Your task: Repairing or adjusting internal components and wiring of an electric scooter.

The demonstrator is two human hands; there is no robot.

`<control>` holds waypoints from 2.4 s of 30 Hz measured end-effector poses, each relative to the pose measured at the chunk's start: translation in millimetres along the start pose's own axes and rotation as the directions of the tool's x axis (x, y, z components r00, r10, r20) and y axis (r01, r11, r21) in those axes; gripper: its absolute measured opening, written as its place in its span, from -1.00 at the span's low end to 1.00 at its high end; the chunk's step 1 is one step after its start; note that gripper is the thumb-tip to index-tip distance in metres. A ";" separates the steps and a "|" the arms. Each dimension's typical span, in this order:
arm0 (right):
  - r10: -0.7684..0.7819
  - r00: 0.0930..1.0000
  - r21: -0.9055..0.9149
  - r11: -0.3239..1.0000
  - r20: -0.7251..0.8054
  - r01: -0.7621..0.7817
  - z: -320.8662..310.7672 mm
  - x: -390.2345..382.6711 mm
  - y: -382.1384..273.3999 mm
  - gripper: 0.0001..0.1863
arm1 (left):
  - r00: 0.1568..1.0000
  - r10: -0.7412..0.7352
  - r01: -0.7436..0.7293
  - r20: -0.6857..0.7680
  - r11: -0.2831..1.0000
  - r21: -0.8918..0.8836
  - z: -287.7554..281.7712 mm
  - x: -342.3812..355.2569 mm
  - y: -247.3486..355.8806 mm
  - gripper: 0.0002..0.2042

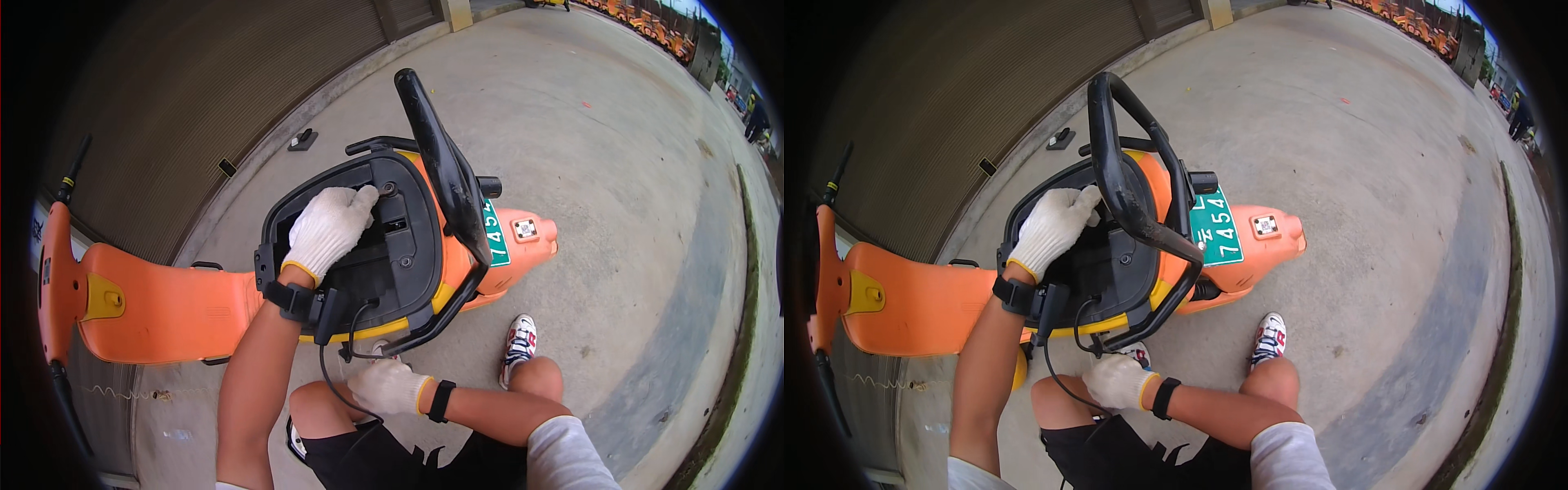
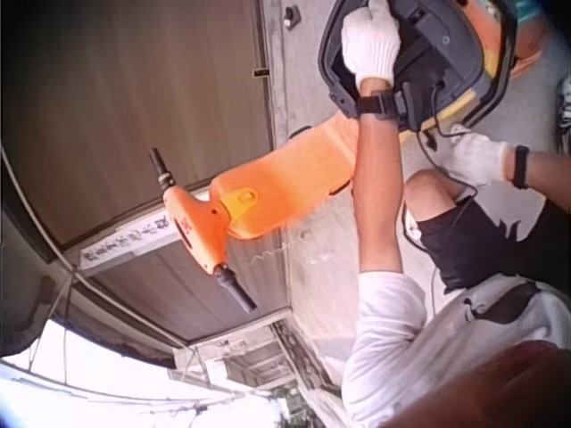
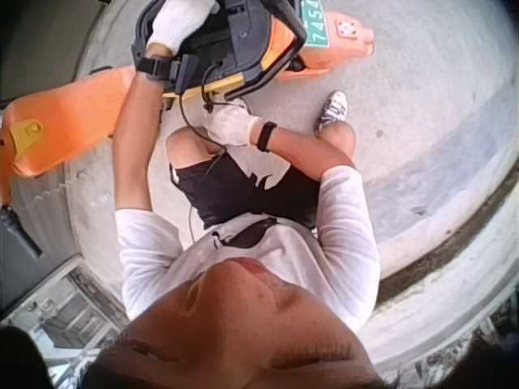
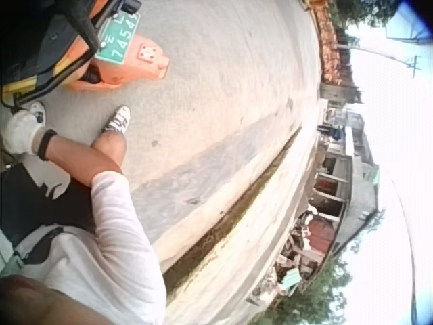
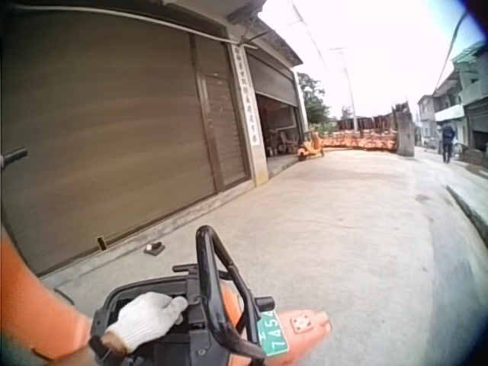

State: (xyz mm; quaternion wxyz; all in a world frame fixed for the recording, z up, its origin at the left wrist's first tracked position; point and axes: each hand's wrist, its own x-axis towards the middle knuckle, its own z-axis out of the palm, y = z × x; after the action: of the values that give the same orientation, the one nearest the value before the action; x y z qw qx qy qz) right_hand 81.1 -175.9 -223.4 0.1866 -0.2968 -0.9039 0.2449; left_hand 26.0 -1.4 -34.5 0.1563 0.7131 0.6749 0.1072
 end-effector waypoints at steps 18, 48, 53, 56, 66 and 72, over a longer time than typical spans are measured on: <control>0.002 0.992 0.023 1.000 -0.127 0.001 52.2 -10.2 13.1 -0.81 | 0.989 0.144 -0.142 0.040 0.989 -0.043 9.8 3.7 -11.5 -0.54; -0.071 0.997 -0.001 0.997 -0.033 0.071 29.8 -14.6 10.3 -0.84 | 0.979 0.194 -0.200 0.060 0.876 0.439 -21.2 -4.4 13.8 -0.67; -0.066 0.997 0.000 0.998 -0.042 0.066 31.2 -14.9 11.8 -0.85 | 0.940 0.339 -0.306 0.028 0.808 0.504 -19.4 3.9 0.2 -0.67; -0.087 0.995 0.006 0.996 -0.041 0.087 31.7 -14.9 12.0 -0.80 | 0.910 0.413 -0.380 0.031 0.803 0.460 -19.7 8.9 -9.0 -0.68; -0.062 0.998 0.031 0.998 -0.024 0.063 32.4 -17.2 13.5 -0.78 | 0.888 0.456 -0.397 0.057 0.698 0.596 -16.3 20.9 -11.1 -0.58; -0.040 0.999 -0.009 0.999 0.036 0.040 19.7 -21.6 10.3 -0.78 | 0.828 0.554 -0.483 0.091 0.620 0.618 -19.3 27.6 -14.9 -0.52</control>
State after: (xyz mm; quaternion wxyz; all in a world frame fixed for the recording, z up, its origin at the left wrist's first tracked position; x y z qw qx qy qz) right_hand 92.5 -188.7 -249.3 0.1738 -0.2750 -0.9141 0.2422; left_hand 6.9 28.2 -23.6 -0.1598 0.8807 0.4440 -0.0405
